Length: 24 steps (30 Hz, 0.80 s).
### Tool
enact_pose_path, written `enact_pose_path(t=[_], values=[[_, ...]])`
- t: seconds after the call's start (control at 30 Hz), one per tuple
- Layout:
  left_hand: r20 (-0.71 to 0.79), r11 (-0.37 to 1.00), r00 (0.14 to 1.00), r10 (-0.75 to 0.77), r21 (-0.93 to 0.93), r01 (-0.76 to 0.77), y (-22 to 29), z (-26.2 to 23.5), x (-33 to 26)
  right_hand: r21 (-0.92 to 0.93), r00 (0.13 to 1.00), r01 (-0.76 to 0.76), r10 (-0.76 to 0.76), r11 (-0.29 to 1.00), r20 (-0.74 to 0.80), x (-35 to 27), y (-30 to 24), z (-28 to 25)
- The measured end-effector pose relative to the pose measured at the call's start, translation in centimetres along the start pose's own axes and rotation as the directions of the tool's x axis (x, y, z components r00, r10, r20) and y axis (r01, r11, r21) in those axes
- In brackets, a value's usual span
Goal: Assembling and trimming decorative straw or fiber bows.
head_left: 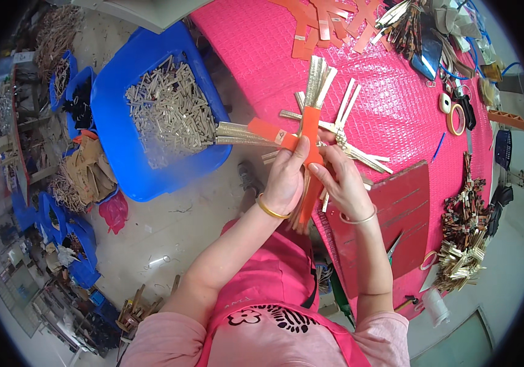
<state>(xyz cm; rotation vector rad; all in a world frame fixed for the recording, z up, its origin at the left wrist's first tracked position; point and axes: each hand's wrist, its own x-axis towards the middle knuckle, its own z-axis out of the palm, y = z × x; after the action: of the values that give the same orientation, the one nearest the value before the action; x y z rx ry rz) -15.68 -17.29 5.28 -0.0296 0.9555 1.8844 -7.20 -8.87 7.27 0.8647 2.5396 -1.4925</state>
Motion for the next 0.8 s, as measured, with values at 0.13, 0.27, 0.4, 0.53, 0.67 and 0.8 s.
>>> enact_pose_path(t=[0.13,0.27,0.4,0.53,0.67,0.8], values=[[0.109,0.997,0.993,-0.047,-0.058,0.053,-0.2,-0.7,-0.4,0.273,0.994,-0.011,-0.019,0.962,0.107,0.2,0.7,-0.1],[0.058,0.998,0.996,-0.064,-0.025,0.065,0.1,-1.1,-0.1,0.28,0.983,-0.053,0.0,0.958,0.186,0.1,-0.3,-0.5],[0.059,0.97,0.979,-0.196,-0.132,0.203,0.5,-1.1,-0.3,0.349,0.99,0.052,-0.094,0.936,0.105,-0.1,-0.1,0.4],[0.098,0.992,0.991,-0.093,-0.081,0.101,0.3,-1.4,-0.8,0.302,0.981,-0.007,-0.052,0.953,0.187,-0.1,-0.9,0.3],[0.086,0.998,0.996,-0.034,-0.05,0.039,0.0,-1.1,-0.9,0.337,0.981,-0.115,0.054,0.934,0.187,-0.1,-1.1,-0.2],[0.028,0.99,0.998,-0.055,-0.125,0.058,-0.6,-0.5,-0.9,0.211,0.96,-0.203,0.153,0.956,0.233,-0.4,-1.0,-0.5]])
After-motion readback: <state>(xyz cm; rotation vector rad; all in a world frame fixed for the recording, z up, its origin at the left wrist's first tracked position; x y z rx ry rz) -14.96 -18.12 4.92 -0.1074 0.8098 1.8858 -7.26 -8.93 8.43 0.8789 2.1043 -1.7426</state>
